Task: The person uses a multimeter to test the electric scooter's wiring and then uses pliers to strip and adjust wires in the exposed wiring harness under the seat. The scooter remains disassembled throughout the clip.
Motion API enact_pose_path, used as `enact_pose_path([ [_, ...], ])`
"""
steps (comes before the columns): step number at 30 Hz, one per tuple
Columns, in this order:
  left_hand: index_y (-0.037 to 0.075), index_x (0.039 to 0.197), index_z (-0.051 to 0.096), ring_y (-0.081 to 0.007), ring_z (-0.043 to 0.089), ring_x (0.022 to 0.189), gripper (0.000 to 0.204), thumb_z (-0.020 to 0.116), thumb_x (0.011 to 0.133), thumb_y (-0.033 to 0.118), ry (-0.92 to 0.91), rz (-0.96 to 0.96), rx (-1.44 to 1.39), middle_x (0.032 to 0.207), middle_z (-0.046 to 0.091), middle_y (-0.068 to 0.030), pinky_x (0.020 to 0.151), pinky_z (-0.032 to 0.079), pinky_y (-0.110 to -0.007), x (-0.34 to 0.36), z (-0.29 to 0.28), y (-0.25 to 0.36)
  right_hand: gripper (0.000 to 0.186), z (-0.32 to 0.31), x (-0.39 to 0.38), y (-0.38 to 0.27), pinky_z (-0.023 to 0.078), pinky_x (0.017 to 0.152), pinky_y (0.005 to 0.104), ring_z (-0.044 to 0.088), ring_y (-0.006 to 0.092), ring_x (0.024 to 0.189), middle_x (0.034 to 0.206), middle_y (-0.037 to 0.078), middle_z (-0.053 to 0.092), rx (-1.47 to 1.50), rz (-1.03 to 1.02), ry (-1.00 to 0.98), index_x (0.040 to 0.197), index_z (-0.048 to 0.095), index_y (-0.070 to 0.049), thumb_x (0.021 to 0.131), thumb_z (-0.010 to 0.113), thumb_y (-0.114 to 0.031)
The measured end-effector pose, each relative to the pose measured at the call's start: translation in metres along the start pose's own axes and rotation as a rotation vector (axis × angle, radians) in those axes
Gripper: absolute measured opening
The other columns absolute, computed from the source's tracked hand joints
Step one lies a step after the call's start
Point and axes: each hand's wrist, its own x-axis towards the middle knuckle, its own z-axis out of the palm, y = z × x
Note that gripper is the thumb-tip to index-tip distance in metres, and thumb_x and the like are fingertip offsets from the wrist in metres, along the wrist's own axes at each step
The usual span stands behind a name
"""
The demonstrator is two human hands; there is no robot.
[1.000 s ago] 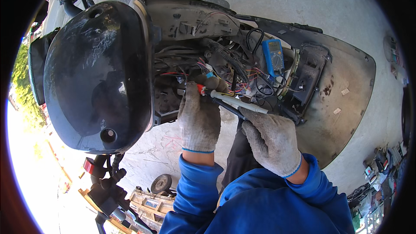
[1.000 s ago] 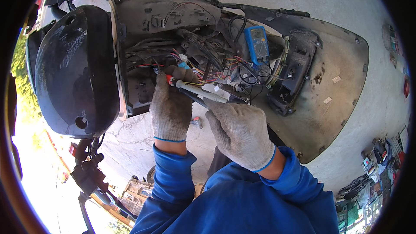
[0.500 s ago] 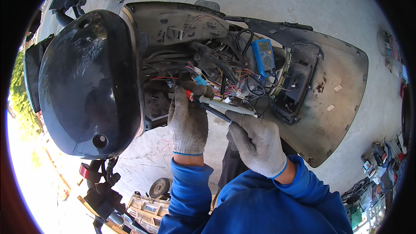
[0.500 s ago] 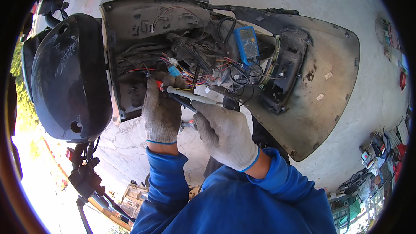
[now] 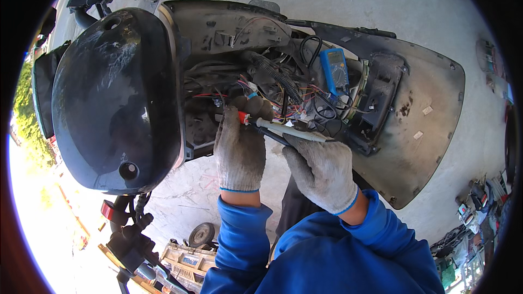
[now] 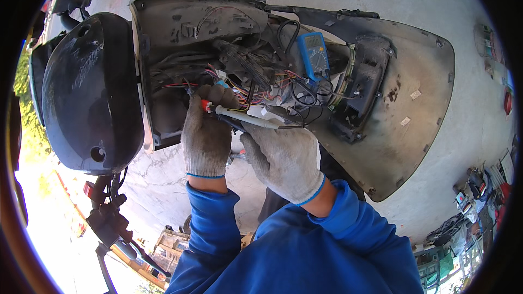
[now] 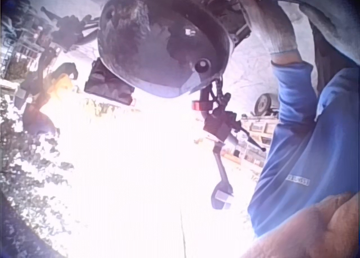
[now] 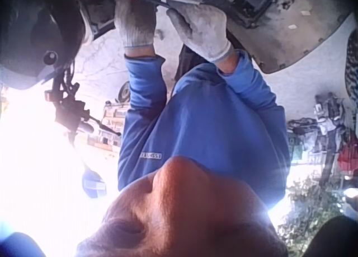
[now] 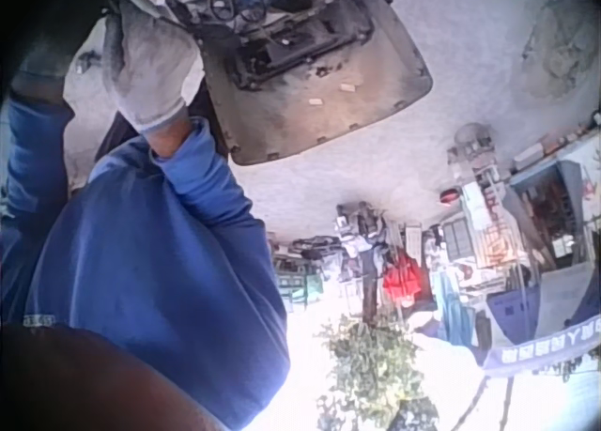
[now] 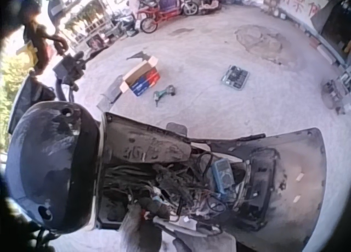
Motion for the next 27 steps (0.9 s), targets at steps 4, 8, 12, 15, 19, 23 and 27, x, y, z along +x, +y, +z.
enact_pose_path([
  [4,0.002,0.120,0.062,-0.0265,0.063,0.105,0.031,0.054,0.112,0.032,-0.049,0.017,0.040,0.109,0.064,-0.0091,0.104,0.050,-0.043,-0.001,-0.001,0.002,0.021,-0.009,0.002,0.002,0.053,0.062,0.0415,0.068,0.0364,0.068,0.080,0.018,0.070,0.092,0.101,-0.130,0.112,0.075,0.001,0.093,0.071,-0.006],
  [8,0.002,0.118,0.066,-0.0273,0.067,0.102,0.033,0.058,0.110,0.033,-0.050,0.067,0.108,0.105,0.070,-0.0105,0.100,0.051,-0.045,0.000,-0.001,0.001,0.021,-0.005,0.003,-0.002,0.051,0.061,0.0386,0.067,0.0304,0.064,0.078,0.019,0.068,0.199,0.125,-0.063,0.113,0.075,0.003,0.095,0.070,-0.007],
  [12,0.002,0.116,0.069,-0.0275,0.068,0.099,0.031,0.061,0.109,0.031,-0.038,0.069,0.056,0.100,0.073,-0.0098,0.098,0.053,-0.047,0.000,-0.002,-0.001,0.012,0.003,0.001,-0.014,0.049,0.056,0.0405,0.067,0.0283,0.061,0.071,0.016,0.067,0.369,0.323,-0.014,0.096,0.072,0.002,0.098,0.066,-0.009],
  [15,0.003,0.120,0.062,-0.0262,0.064,0.105,0.036,0.058,0.110,0.038,-0.063,0.063,0.136,0.106,0.062,-0.0061,0.103,0.051,-0.046,0.001,-0.007,-0.002,0.015,0.003,0.002,-0.014,0.049,0.058,0.0378,0.068,0.0231,0.062,0.070,0.014,0.067,0.485,0.441,-0.071,0.099,0.072,0.003,0.101,0.062,-0.008],
  [19,0.003,0.120,0.062,-0.0268,0.064,0.106,0.035,0.060,0.109,0.037,-0.069,0.067,0.112,0.107,0.062,-0.0060,0.103,0.051,-0.046,0.000,-0.009,0.000,0.017,-0.001,0.006,-0.016,0.047,0.062,0.0319,0.059,0.0141,0.067,0.072,0.011,0.065,0.568,0.574,-0.169,0.104,0.074,0.005,0.101,0.060,-0.005],
  [23,0.003,0.120,0.062,-0.0266,0.064,0.106,0.035,0.061,0.109,0.037,-0.053,0.032,0.107,0.105,0.064,-0.0053,0.102,0.051,-0.046,-0.002,-0.009,0.000,0.014,0.011,-0.001,-0.010,0.051,0.061,0.0399,0.067,0.0323,0.066,0.076,0.015,0.068,0.352,0.265,-0.045,0.105,0.073,0.001,0.095,0.068,-0.006],
  [27,0.004,0.119,0.062,-0.0253,0.063,0.104,0.034,0.059,0.110,0.036,-0.076,0.017,0.066,0.103,0.065,-0.0046,0.100,0.051,-0.044,-0.003,-0.011,0.000,0.023,0.019,0.000,0.002,0.054,0.068,0.0450,0.069,0.0369,0.076,0.089,0.015,0.072,0.021,-0.118,0.072,0.111,0.075,-0.004,0.088,0.073,-0.007],
])
